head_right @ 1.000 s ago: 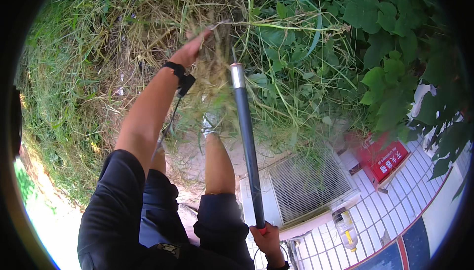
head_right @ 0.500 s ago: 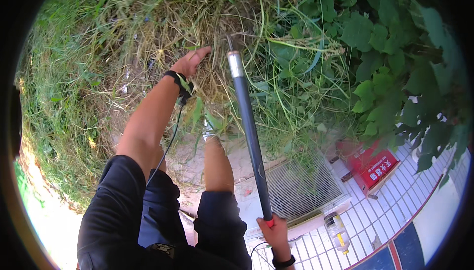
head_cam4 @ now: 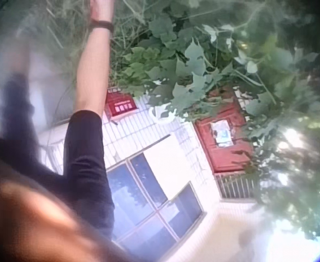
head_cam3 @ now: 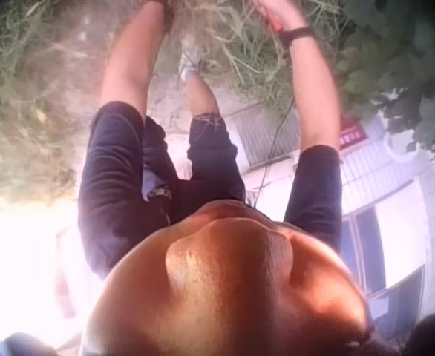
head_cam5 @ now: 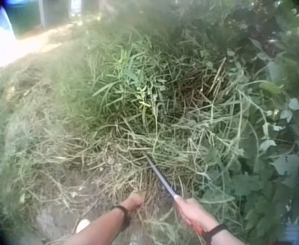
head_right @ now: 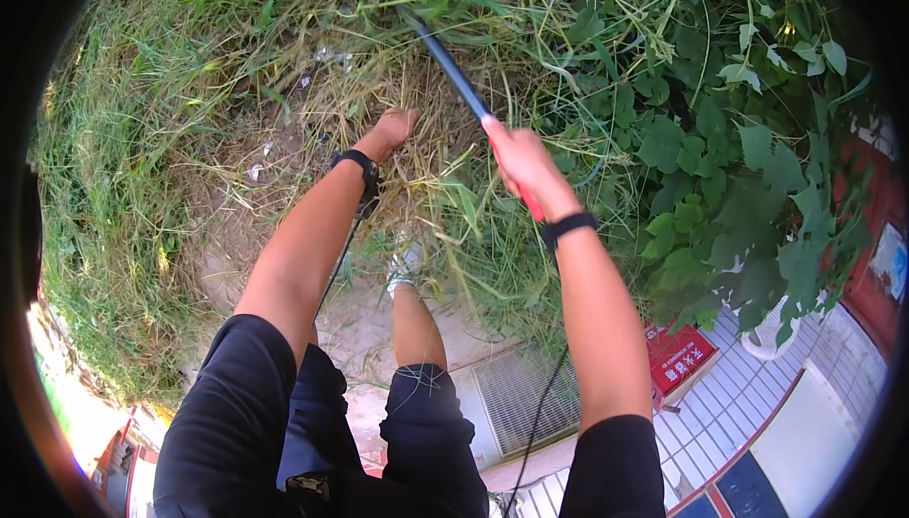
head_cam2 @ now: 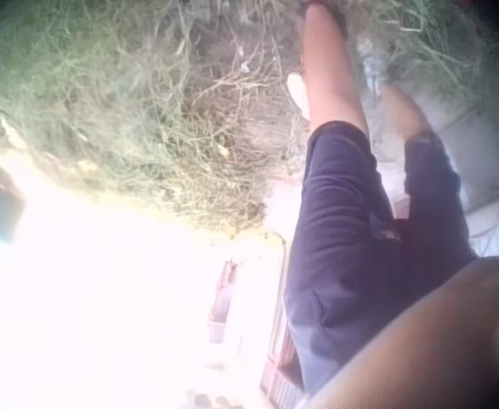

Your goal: The person clears tall grass and weeds from an outdoor patch by a building wall, cutting the growth using a sickle and pulling the cut pieces away by hand.

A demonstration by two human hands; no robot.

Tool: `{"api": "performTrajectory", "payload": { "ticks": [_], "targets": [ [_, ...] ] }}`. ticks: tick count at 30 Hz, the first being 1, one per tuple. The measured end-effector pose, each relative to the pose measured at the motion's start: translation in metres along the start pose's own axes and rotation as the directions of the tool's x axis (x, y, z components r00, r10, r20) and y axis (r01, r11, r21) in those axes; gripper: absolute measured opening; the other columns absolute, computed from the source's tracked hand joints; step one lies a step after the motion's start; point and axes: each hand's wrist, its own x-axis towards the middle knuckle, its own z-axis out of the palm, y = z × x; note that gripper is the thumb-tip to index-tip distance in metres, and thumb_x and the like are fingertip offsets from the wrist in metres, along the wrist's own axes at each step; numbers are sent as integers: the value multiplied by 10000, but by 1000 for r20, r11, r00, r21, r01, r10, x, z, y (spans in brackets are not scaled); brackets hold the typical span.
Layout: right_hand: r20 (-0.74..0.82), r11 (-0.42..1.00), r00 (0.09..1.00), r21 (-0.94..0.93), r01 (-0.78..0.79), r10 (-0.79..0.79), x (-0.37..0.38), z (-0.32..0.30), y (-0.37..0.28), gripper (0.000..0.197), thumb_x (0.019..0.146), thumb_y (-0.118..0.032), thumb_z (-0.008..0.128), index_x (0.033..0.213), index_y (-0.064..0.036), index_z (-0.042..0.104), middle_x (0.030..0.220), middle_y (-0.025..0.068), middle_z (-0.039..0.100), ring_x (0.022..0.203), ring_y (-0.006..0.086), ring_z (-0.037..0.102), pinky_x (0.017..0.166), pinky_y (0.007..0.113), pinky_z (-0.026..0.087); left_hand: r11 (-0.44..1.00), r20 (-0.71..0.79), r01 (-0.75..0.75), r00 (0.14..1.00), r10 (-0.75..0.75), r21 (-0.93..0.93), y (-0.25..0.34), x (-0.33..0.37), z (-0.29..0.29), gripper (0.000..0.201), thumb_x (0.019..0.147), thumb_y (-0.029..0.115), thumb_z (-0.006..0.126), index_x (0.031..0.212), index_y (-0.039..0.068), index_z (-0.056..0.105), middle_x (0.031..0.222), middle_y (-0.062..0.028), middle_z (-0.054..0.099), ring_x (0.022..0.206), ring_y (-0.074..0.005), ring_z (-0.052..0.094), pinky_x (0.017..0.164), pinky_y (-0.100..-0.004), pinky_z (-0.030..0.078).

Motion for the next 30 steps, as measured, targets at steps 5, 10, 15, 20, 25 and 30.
{"api": "performTrajectory", "payload": {
  "ticks": [5,10,15,20,25,30],
  "targets": [
    [24,1000,1000,11,-6,6,-12,-13,46,641,967,-621,449,569,-120,403,445,-15,394,341,125,400,351,292,323,996,-58,-46,997,41,-76,-9,-14,-8,391,946,291,543,956,-97,591,966,-272,660,855,-432,635,762,-481,493],
    [-9,844,918,397,-360,396,-175,-21,154,577,976,-561,492,622,-107,467,461,-24,414,335,113,397,330,269,302,1000,77,27,997,-27,-4,-6,-24,-34,621,903,488,602,901,-133,610,817,-226,646,755,-335,621,685,-477,483],
    [-15,926,975,317,-204,220,-147,-4,128,552,981,-538,503,654,-94,467,473,-18,424,323,103,393,324,263,307,979,74,20,997,-35,202,-44,-30,-34,710,737,475,805,1054,-126,598,1023,-279,663,975,-368,654,847,-416,506],
    [158,909,986,399,-116,57,-64,27,84,536,982,-512,520,635,-115,423,479,-26,424,318,95,384,319,257,301,886,-33,81,997,-74,457,-51,-35,-34,553,800,336,731,1145,-68,575,1185,-295,613,1144,-413,585,970,-441,481],
    [199,872,979,469,-139,48,-38,41,102,562,967,-564,510,615,-133,429,440,-38,387,312,96,372,314,253,302,825,-47,63,998,-44,562,-25,-40,-37,442,878,303,586,1121,-67,580,1148,-314,619,1105,-448,589,952,-461,489],
    [247,695,928,616,-372,278,-148,79,169,581,967,-587,483,619,-122,463,449,-13,420,310,110,391,302,270,299,774,-10,-34,999,52,632,-13,-56,-70,372,894,275,578,1058,-59,603,1008,-303,664,987,-461,630,879,-488,516]
  ]
}}
